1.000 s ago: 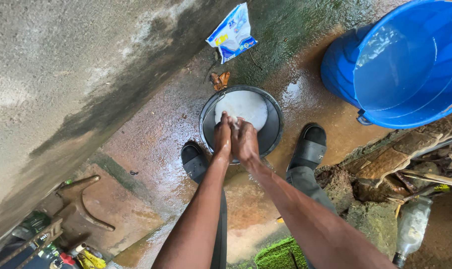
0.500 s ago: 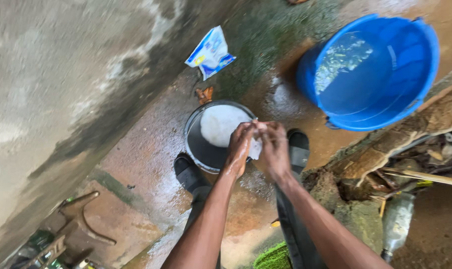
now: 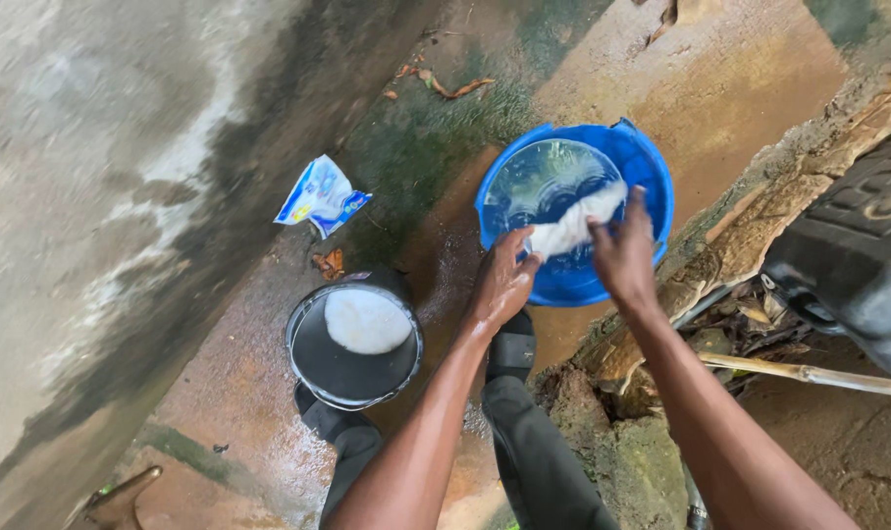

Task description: The person wipes a window frame with a paper towel, washes the towel in a bucket of water, sprays liquid from a spray bottle onto the window pane, and scrubs the glass with a soapy cloth.

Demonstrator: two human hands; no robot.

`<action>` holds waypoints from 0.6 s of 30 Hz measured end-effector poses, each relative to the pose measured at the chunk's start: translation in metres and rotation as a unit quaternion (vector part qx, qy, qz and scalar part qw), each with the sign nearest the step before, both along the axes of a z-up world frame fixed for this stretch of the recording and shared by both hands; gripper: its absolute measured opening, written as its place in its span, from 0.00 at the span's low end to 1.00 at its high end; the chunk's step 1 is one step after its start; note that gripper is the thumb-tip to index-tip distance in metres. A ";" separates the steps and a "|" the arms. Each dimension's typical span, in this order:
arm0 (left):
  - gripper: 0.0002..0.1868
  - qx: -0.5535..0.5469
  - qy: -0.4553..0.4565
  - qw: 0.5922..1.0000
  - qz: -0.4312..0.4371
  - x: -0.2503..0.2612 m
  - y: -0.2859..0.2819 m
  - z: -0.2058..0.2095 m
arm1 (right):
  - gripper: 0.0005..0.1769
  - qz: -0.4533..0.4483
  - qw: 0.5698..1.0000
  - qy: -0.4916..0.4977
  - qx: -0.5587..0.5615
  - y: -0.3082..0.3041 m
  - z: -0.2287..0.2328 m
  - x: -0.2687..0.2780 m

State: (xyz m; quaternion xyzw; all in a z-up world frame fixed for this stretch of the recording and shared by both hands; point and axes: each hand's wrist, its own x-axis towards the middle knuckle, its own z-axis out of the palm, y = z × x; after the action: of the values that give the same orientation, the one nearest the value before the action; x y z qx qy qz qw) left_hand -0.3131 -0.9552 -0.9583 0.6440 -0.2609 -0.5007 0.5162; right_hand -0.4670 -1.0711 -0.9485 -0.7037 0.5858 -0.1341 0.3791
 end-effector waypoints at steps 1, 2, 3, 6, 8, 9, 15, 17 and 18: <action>0.25 0.071 -0.026 0.996 -0.036 0.001 -0.003 -0.002 | 0.44 0.026 0.996 0.082 0.028 -0.001 -0.018 0.003; 0.25 0.141 -0.052 0.986 -0.073 0.000 -0.007 -0.005 | 0.46 0.053 0.984 0.163 0.055 -0.002 -0.036 0.005; 0.25 0.142 -0.052 0.986 -0.076 -0.001 -0.014 -0.009 | 0.46 0.050 0.984 0.163 0.058 0.001 -0.056 0.005; 0.26 0.143 -0.109 0.981 -0.076 -0.006 -0.025 -0.031 | 0.53 0.238 0.928 0.223 -0.180 0.020 -0.121 0.005; 0.27 0.174 -0.064 0.981 -0.052 -0.008 -0.026 -0.041 | 0.41 0.361 0.880 0.198 -0.237 0.029 -0.150 0.001; 0.27 0.177 -0.066 0.981 -0.053 -0.010 -0.027 -0.045 | 0.41 0.361 0.881 0.195 -0.235 0.022 -0.164 -0.004; 0.32 0.244 0.056 0.968 -0.021 -0.020 -0.034 -0.062 | 0.23 0.192 0.931 0.289 0.115 -0.013 -0.184 -0.014; 0.34 0.237 0.056 0.970 -0.007 -0.022 -0.040 -0.067 | 0.20 0.254 0.962 0.088 0.038 -0.010 -0.154 -0.008; 0.34 0.235 0.057 0.970 -0.006 -0.024 -0.043 -0.066 | 0.20 0.256 0.962 0.089 0.036 -0.016 -0.128 -0.004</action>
State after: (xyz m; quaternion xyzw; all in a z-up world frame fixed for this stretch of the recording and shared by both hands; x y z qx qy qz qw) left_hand -0.3368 -0.9977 -1.0245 0.7161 -0.1099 -0.5867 0.3618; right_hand -0.4705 -1.0867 -1.0766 -0.8252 0.4220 0.0515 0.3720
